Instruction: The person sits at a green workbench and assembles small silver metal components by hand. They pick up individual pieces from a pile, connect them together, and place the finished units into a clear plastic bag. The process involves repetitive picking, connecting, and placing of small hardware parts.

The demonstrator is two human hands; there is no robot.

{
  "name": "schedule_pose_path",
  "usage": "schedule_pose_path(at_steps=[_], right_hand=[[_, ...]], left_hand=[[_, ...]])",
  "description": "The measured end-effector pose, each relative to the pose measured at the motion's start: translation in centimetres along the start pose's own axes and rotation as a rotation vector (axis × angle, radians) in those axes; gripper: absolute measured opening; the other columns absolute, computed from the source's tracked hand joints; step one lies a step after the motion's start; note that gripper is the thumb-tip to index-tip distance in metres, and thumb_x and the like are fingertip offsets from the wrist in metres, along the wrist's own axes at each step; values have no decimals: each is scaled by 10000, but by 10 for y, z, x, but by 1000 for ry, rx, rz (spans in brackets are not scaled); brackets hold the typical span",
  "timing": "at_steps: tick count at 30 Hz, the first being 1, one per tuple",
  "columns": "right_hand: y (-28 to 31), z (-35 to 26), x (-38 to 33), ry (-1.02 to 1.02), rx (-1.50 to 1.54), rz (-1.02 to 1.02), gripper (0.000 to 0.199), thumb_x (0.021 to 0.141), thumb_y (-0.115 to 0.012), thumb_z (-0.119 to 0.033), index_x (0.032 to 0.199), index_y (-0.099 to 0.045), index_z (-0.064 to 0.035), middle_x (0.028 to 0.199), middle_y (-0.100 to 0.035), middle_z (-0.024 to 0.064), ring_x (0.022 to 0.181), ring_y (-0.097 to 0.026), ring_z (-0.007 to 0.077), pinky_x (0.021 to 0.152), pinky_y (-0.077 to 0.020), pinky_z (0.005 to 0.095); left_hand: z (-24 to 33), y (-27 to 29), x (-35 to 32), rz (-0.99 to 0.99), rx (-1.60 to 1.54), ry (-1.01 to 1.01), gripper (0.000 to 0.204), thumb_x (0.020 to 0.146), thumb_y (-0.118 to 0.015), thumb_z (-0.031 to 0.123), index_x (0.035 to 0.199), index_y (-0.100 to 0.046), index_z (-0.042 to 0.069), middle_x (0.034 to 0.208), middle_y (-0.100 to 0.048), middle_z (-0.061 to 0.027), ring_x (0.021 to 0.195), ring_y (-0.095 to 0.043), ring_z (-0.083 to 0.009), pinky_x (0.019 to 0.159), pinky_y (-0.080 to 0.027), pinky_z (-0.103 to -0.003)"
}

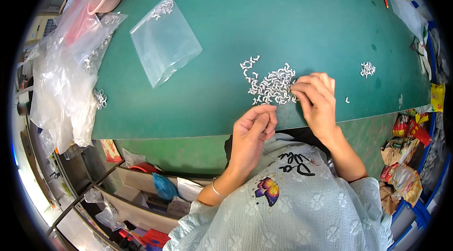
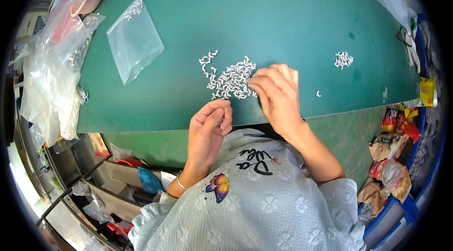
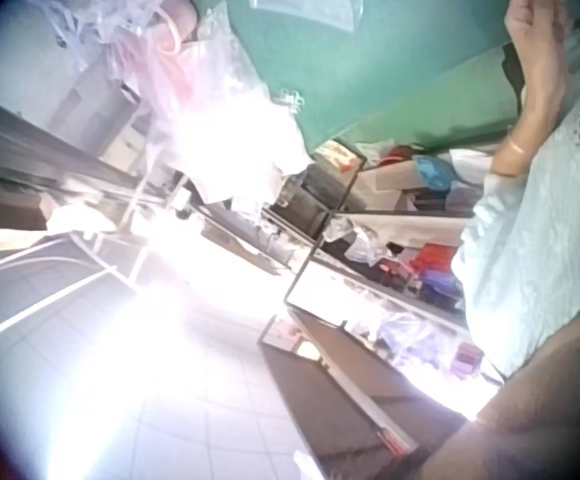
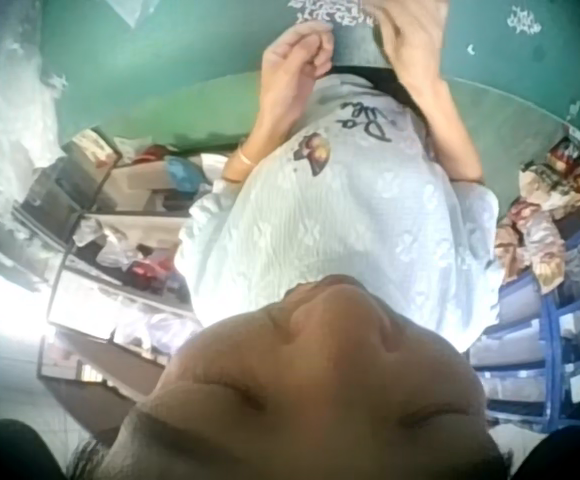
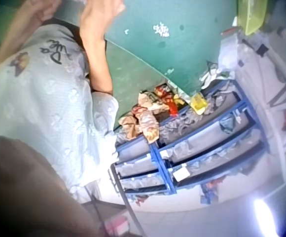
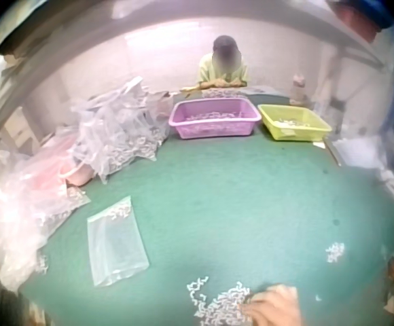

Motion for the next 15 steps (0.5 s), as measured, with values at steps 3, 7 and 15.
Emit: schedule_pose_path(at_steps=[3,7,15], right_hand=[[5,9,-1,-65,39,27,123,678,-679,-38,785,-622,-55,820,-591,20,791,-521,219,738,-353,328],[1,-1,1,-56,-32,-51,139,682,-682,-54,809,-627,-63,895,-583,22,853,-509,222,762,-350,342],[0,0,2,-15,-56,-35,141,685,-680,-38,813,-627,-64,880,-595,40,841,-515,238,763,-355,344]], left_hand=[[2,-2,1,-7,16,-12,193,918,-444,46,1051,-566,-21,793,-520,-25,634,-409,-64,532,-326,-199],[0,-3,3,11,18,-1,189,913,-458,54,1047,-566,-22,788,-518,-27,629,-405,-68,529,-321,-200],[-1,-1,4,41,15,13,185,905,-455,39,1037,-566,-29,777,-509,-37,617,-388,-78,522,-306,-206]])
Point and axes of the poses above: each hand's wrist, its own x-axis towards the middle knuckle, its own y-axis out of the back of the hand, z = x × y, the point moved 9 cm from there along x, towards the middle knuckle
